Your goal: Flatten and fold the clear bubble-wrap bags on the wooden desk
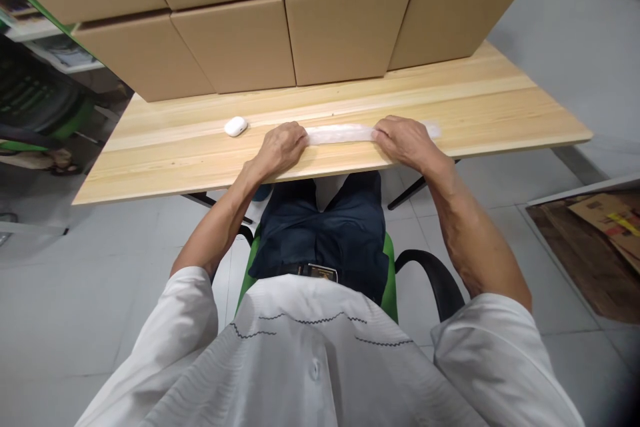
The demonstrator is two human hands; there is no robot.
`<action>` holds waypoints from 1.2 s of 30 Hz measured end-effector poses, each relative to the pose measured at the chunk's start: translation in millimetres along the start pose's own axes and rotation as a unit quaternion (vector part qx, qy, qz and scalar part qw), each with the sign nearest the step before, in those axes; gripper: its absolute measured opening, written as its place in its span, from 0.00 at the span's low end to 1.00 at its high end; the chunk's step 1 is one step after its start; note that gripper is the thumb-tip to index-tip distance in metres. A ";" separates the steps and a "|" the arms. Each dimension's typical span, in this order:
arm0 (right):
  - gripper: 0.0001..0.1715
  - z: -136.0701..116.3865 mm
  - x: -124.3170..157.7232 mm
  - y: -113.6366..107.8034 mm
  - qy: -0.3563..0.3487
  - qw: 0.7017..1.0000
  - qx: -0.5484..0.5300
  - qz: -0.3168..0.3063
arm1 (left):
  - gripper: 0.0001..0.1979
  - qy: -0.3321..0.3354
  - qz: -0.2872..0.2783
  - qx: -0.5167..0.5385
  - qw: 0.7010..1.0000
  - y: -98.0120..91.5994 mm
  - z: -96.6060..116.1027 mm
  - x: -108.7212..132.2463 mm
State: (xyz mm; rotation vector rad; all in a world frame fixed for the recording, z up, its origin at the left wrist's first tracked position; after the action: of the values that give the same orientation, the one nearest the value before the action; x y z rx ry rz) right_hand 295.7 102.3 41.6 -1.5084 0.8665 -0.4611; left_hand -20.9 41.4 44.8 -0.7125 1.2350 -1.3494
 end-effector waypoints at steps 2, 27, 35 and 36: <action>0.20 4.4 -3.9 -3.3 0.008 1.000 -0.004 -0.013 | 0.13 -0.017 -0.004 0.008 1.000 -3.8 -6.1 -2.9; 0.27 41.7 -11.9 10.6 0.088 0.995 0.026 -0.031 | 0.11 -0.089 0.016 0.004 0.996 1.3 -56.5 -18.5; 0.27 49.1 -11.1 15.0 0.087 0.996 0.028 0.004 | 0.12 -0.098 0.012 -0.003 0.995 2.1 -56.2 -19.3; 0.27 50.3 -11.1 16.1 0.087 0.996 0.032 0.004 | 0.12 -0.099 0.017 0.001 0.995 2.3 -56.8 -19.3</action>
State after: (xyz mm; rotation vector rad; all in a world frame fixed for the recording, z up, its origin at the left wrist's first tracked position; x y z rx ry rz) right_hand 321.5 145.0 21.0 -1.4208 0.9837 -0.6147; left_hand -68.9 75.0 31.8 -0.8000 1.0828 -1.2215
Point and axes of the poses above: each hand's wrist, its own x-axis away from the middle knuckle, its own y-axis out of the palm, z = x × y, the point moved 6 cm from there along -x, towards the middle knuckle, and after that the axes turned 7 degrees about -y, right-handed, at the moved point
